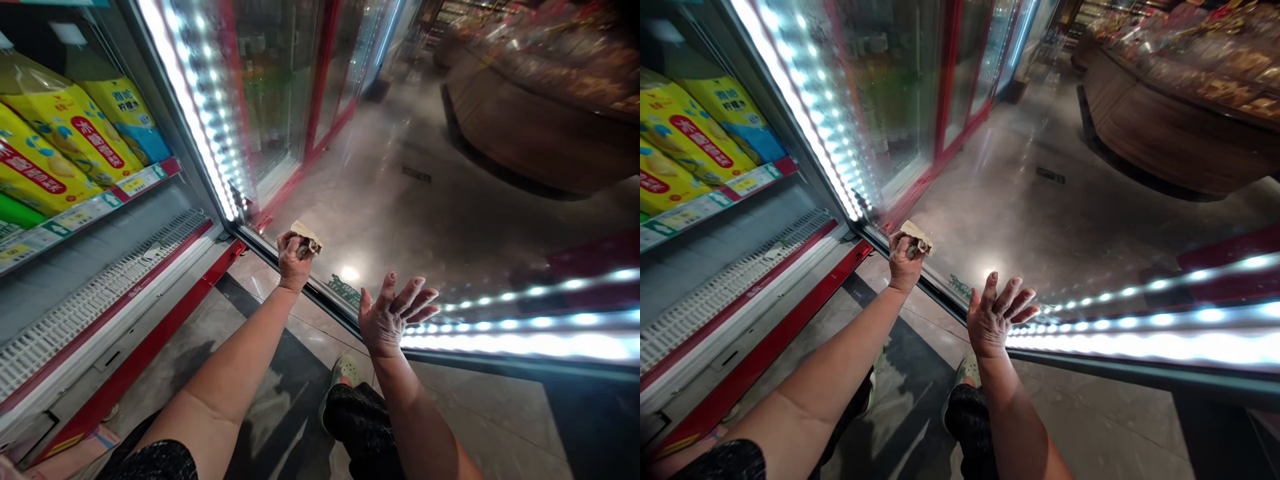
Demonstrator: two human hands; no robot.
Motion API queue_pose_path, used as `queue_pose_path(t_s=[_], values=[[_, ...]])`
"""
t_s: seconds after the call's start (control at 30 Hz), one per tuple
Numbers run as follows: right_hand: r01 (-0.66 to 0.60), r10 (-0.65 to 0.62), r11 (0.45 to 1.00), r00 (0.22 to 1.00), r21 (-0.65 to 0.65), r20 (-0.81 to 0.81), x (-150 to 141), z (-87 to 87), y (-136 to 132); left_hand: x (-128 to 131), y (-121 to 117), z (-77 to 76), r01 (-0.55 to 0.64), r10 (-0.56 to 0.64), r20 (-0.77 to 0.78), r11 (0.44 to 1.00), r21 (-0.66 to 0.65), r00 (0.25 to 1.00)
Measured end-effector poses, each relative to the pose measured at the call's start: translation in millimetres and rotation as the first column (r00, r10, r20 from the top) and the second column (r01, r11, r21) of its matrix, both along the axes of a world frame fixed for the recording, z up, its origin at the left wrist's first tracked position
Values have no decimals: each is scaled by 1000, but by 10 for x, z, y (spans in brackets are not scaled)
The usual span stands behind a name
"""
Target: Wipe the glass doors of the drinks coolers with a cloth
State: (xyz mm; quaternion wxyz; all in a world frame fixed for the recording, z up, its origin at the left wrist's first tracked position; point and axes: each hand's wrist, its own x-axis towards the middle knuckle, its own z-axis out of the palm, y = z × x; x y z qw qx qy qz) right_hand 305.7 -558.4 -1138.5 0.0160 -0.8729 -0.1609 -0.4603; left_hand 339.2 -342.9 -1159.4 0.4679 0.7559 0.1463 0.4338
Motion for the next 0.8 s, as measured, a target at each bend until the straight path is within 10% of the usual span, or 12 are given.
queue_pose_path(t_s=[0.8], values=[[-24, 27, 999, 997, 36, -68, -38, -1, -14, 235, 712, -254, -71, 59, -60, 973, -219, 996]])
